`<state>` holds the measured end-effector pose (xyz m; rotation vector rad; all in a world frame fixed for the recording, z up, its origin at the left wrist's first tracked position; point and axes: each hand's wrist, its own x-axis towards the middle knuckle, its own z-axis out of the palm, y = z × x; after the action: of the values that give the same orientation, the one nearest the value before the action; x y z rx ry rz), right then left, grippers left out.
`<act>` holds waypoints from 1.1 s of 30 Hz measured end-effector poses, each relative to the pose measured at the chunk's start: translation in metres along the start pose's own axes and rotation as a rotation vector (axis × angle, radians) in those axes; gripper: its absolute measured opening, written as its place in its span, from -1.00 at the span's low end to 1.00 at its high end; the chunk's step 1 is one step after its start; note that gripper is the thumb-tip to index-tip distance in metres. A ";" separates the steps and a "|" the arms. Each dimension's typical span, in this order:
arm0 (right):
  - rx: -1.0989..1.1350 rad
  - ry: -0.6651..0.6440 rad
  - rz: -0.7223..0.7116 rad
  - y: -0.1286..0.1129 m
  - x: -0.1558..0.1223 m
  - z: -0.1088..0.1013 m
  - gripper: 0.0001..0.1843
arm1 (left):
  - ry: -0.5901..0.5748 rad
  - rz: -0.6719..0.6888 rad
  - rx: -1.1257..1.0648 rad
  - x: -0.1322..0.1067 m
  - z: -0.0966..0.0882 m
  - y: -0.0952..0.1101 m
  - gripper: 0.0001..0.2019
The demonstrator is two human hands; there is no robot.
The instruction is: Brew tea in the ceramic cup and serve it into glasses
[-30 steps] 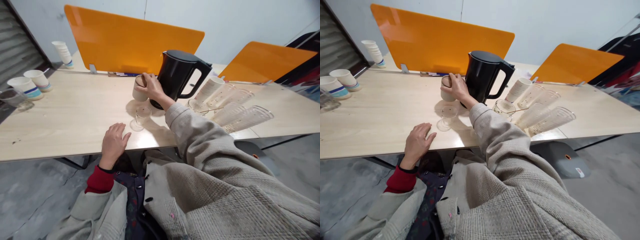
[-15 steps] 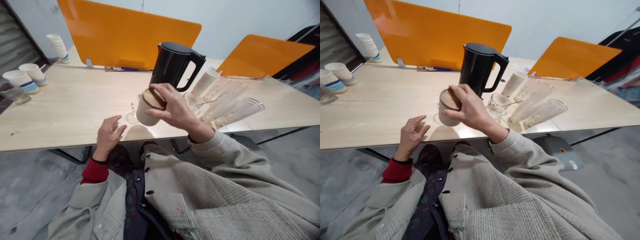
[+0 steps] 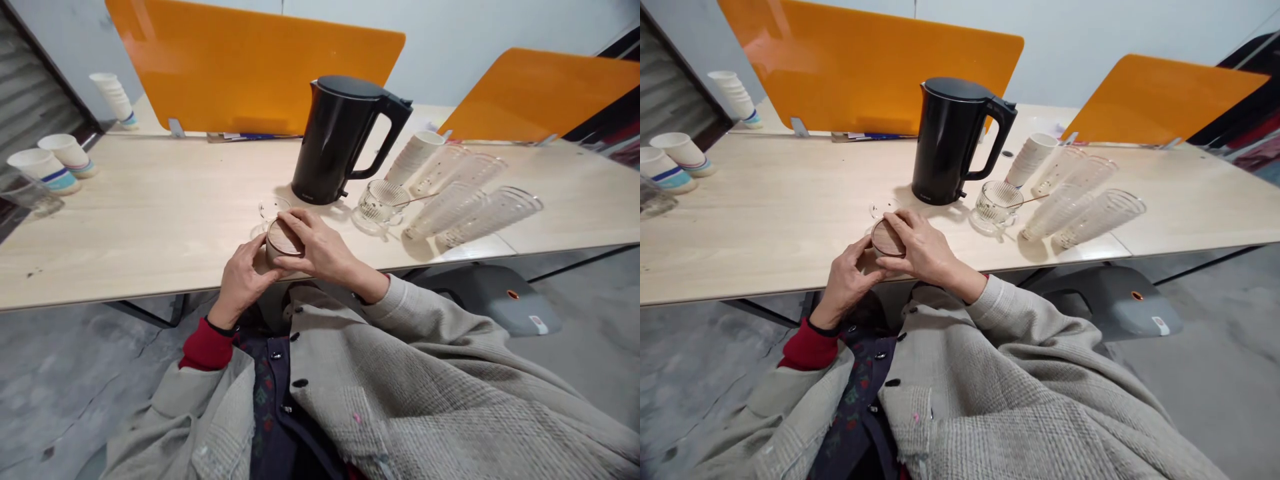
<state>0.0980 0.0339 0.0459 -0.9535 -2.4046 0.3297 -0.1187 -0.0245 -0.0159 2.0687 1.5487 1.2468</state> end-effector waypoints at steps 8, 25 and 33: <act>0.005 0.104 0.017 -0.003 0.002 0.014 -0.09 | -0.028 -0.076 0.056 0.010 0.011 0.011 -0.09; 0.177 0.157 0.048 -0.004 0.004 0.017 -0.14 | -0.013 -0.170 0.125 0.011 0.010 0.017 -0.11; 0.339 0.273 0.106 0.001 0.009 0.007 -0.27 | -0.022 -0.202 0.085 0.013 0.005 0.023 -0.14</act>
<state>0.0892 0.0405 0.0433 -0.9053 -1.9769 0.5847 -0.0989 -0.0210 0.0020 1.9110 1.7787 1.1003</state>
